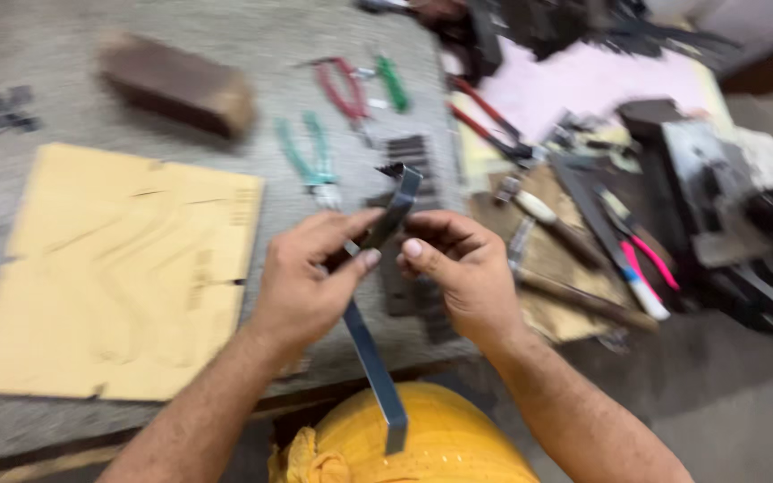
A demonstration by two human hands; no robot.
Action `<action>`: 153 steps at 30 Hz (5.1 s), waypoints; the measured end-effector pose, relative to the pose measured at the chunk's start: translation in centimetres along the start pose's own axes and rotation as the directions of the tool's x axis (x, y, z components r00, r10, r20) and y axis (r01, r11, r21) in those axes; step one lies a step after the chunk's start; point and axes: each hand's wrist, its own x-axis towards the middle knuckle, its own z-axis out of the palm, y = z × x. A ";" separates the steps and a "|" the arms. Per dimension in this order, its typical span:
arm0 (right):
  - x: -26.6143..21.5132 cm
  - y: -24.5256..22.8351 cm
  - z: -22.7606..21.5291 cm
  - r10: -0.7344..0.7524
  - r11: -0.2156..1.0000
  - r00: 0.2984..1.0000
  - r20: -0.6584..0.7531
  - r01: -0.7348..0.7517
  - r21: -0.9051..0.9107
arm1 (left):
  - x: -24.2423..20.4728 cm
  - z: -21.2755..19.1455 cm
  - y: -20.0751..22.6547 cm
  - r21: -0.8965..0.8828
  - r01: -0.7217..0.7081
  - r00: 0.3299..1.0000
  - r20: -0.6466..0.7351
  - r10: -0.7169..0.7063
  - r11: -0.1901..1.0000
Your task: The person bends a metal strip using a manual press, repeatedly checks its shape against a wooden template, and uses a hammer to refine the curve. The process involves alternating between pressing, template comparison, and hammering.
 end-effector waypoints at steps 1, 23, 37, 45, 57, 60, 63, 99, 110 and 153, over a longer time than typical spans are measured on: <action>-1.0 -0.8 -3.2 0.006 1.000 0.999 -0.042 -0.007 -0.030 | 0.9 2.2 0.4 0.046 -0.021 0.999 0.038 0.019 0.999; -33.2 -7.1 -49.0 -0.041 -0.299 -0.040 -0.998 -0.953 0.050 | 28.5 49.7 -1.2 0.295 -0.553 0.614 0.776 0.142 0.779; -32.8 -6.4 -49.8 0.139 -0.225 -0.048 -0.989 -0.974 0.016 | 28.8 51.5 -3.9 0.265 -0.564 0.592 0.790 0.160 0.782; -30.9 -6.7 -50.0 0.171 -0.285 0.024 -0.985 -0.956 -0.072 | 28.2 52.1 -4.1 0.253 -0.557 0.629 0.750 0.204 0.791; -28.8 -8.5 -48.7 0.158 -0.134 0.062 -0.985 -0.987 -0.084 | 27.2 52.1 -4.9 0.222 -0.568 0.653 0.708 0.270 0.792; -27.9 -8.7 -51.0 0.212 -0.242 -0.024 -0.977 -0.970 -0.029 | 28.6 53.2 -4.3 0.235 -0.565 0.671 0.689 0.275 0.791; -29.0 -7.3 -50.2 0.188 -0.276 -0.016 -0.982 -0.960 -0.037 | 27.4 52.4 -4.2 0.254 -0.546 0.687 0.681 0.253 0.798; -29.4 -7.4 -51.1 0.209 -0.184 -0.054 -0.976 -0.983 0.015 | 27.8 54.0 -5.6 0.184 -0.484 0.728 0.627 0.277 0.855; -31.3 -6.2 -50.4 0.189 -0.199 0.018 -0.982 -0.978 -0.056 | 28.3 53.6 -5.4 0.172 -0.508 0.662 0.705 0.254 0.844; -2.2 -7.7 -10.6 0.009 0.860 0.980 0.199 0.094 -0.501 | 5.6 14.5 1.4 -0.346 0.050 0.993 0.118 -0.009 0.937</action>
